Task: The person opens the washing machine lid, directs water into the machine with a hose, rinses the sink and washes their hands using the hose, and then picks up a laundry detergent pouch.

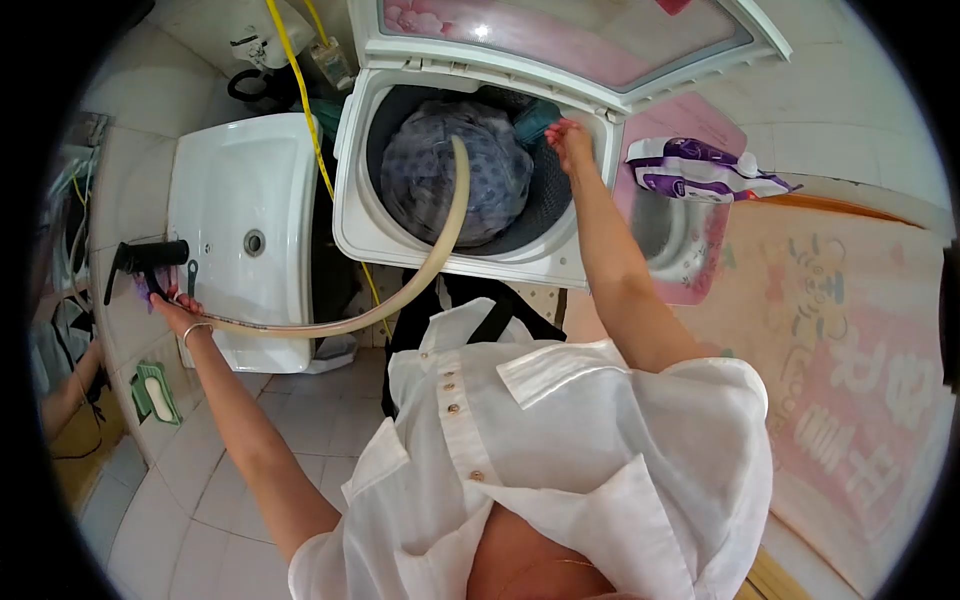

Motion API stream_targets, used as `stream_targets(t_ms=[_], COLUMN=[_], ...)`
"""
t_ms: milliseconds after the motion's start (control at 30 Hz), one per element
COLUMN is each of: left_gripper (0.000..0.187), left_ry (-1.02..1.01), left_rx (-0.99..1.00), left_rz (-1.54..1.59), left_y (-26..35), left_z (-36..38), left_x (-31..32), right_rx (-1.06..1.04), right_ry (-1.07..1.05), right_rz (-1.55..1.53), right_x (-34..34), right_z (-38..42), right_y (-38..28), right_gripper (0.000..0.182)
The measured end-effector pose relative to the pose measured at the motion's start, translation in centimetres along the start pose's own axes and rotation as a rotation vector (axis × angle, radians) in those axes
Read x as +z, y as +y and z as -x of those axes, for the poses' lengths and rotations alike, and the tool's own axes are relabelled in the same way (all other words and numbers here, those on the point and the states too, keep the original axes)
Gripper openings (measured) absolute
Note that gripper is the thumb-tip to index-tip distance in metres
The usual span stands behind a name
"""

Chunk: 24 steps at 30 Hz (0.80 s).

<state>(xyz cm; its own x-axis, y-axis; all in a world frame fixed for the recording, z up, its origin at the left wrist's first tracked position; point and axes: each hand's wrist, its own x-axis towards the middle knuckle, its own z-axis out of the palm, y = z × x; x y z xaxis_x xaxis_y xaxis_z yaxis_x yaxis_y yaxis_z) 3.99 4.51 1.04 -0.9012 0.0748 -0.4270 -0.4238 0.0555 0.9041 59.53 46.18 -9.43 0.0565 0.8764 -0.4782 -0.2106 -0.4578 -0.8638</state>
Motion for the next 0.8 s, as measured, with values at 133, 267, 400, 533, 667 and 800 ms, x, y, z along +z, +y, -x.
stream_targets(t_ms=[133, 267, 400, 533, 667, 800], left_gripper=[0.052, 0.053, 0.054, 0.055, 0.054, 0.053], left_ry=[0.03, 0.064, 0.055, 0.061, 0.09, 0.118], left_rx=[0.009, -0.005, -0.027, -0.01, -0.003, 0.012], left_rz=[-0.06, -0.054, -0.045, -0.055, -0.052, -0.071], left_y=[0.2, 0.3, 0.2, 0.0, 0.0, 0.2], left_z=[0.4, 0.4, 0.1, -0.3, -0.2, 0.6], left_x=[0.3, 0.4, 0.2, 0.2, 0.4, 1.0], right_rx=[0.188, 0.035, 0.245, 0.376, 0.536, 0.595], right_ry=[-0.168, -0.364, -0.514, -0.47, -0.603, -0.513], right_rz=[0.4, 1.063, 0.875, 0.416, 0.238, 0.236], right_x=[0.4, 3.5, 9.0, 12.6, 12.8, 12.4], right_z=[-2.1, -2.5, -1.9, -4.1, -6.0, -6.5], right_y=[2.7, 8.9, 10.6, 13.8, 15.4, 16.1], right_gripper=[0.021, 0.028, 0.028, 0.017, 0.02, 0.024])
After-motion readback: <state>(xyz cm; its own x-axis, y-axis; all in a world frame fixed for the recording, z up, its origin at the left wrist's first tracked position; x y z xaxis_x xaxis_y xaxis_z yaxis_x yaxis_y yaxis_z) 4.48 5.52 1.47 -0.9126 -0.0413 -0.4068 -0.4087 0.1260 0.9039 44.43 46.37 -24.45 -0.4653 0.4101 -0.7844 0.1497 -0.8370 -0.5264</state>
